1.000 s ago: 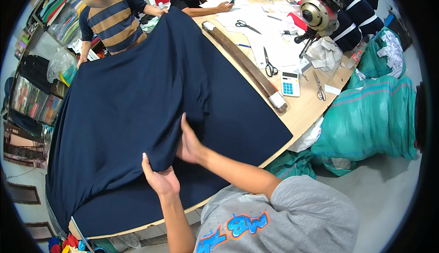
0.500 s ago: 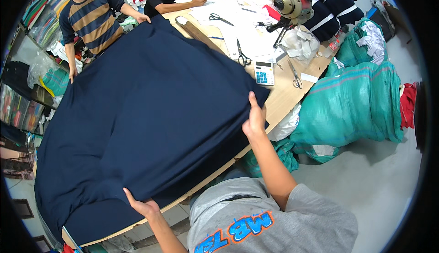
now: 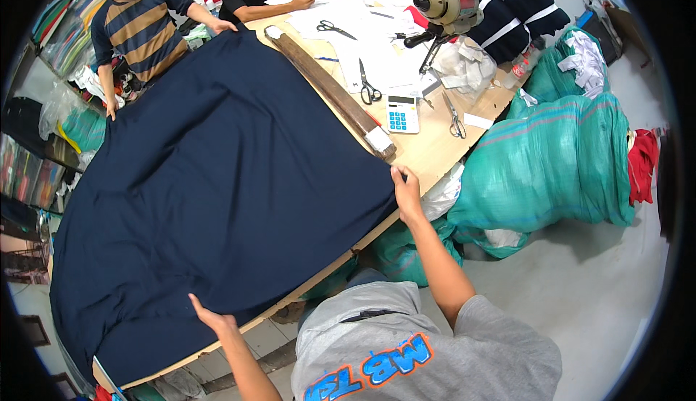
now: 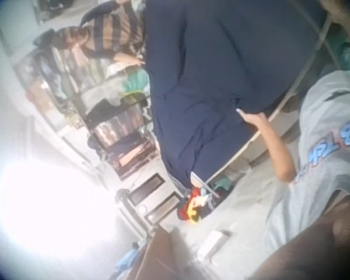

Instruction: The person uses a rotary cutter and a long metal ruler to cut a large piece of dark blue fabric on a table. They repeatedly measure, align the ruler, and cut sections of the fabric while another person assists by holding the fabric.

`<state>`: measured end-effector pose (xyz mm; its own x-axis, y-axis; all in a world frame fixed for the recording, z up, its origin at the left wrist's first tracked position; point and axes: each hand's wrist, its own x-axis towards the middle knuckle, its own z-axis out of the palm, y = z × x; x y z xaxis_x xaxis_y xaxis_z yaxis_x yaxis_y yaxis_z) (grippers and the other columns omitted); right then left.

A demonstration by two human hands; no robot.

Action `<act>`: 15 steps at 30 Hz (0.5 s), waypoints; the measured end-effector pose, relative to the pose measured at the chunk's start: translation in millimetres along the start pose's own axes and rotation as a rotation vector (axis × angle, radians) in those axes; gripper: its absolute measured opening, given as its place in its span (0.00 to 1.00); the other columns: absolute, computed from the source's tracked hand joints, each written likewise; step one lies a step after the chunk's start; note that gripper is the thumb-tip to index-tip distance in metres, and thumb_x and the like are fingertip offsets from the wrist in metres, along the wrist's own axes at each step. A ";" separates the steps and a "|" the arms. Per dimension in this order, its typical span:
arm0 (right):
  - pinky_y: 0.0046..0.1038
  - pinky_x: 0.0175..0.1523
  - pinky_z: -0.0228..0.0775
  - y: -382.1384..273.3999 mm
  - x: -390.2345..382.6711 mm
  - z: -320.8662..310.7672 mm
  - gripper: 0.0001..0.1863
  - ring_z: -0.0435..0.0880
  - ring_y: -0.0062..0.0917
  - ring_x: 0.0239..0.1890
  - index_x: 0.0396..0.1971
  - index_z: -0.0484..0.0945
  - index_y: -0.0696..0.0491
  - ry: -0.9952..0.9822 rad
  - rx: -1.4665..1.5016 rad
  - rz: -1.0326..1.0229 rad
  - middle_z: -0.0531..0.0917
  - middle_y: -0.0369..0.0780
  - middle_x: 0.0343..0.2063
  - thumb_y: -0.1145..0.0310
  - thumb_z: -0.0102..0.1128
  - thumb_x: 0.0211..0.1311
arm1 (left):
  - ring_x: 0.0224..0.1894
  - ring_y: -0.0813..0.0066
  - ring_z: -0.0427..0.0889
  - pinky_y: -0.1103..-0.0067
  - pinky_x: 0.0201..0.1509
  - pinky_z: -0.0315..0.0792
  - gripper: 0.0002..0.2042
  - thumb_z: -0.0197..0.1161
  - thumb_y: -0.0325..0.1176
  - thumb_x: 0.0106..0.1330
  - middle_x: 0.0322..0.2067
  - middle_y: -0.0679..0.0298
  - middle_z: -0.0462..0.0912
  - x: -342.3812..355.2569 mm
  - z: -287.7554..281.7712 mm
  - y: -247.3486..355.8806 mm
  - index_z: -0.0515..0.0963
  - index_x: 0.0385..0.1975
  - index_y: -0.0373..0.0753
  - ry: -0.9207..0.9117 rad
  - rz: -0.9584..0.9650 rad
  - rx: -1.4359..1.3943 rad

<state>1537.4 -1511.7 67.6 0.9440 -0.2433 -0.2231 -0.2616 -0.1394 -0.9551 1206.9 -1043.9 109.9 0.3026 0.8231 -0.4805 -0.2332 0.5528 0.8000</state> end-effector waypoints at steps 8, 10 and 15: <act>0.31 0.67 0.77 -156.0 -15.8 -9.1 0.21 0.85 0.26 0.58 0.64 0.77 0.58 -0.453 0.640 -0.078 0.86 0.41 0.55 0.65 0.67 0.80 | 0.59 0.53 0.87 0.64 0.63 0.86 0.39 0.58 0.60 0.82 0.61 0.45 0.83 -46.2 42.8 77.8 0.75 0.64 0.19 0.318 0.547 0.199; 0.32 0.68 0.76 -163.0 -26.9 -21.8 0.24 0.85 0.28 0.60 0.66 0.75 0.58 -0.552 0.621 -0.098 0.85 0.42 0.57 0.68 0.70 0.77 | 0.58 0.53 0.87 0.62 0.62 0.87 0.39 0.57 0.60 0.83 0.61 0.45 0.83 -71.8 38.2 61.7 0.75 0.63 0.18 0.451 0.575 0.155; 0.33 0.66 0.77 -79.8 -15.4 -34.9 0.28 0.85 0.28 0.57 0.68 0.74 0.57 -0.412 0.442 -0.011 0.85 0.43 0.55 0.78 0.71 0.71 | 0.56 0.54 0.87 0.65 0.68 0.82 0.39 0.55 0.59 0.84 0.59 0.43 0.84 -51.1 -50.1 -34.9 0.76 0.62 0.16 0.629 0.550 0.351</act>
<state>1536.7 -1530.3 154.0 0.9695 0.1602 -0.1855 -0.2263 0.2943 -0.9285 1153.3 -1098.7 88.5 -0.3528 0.9354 -0.0234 0.1305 0.0739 0.9887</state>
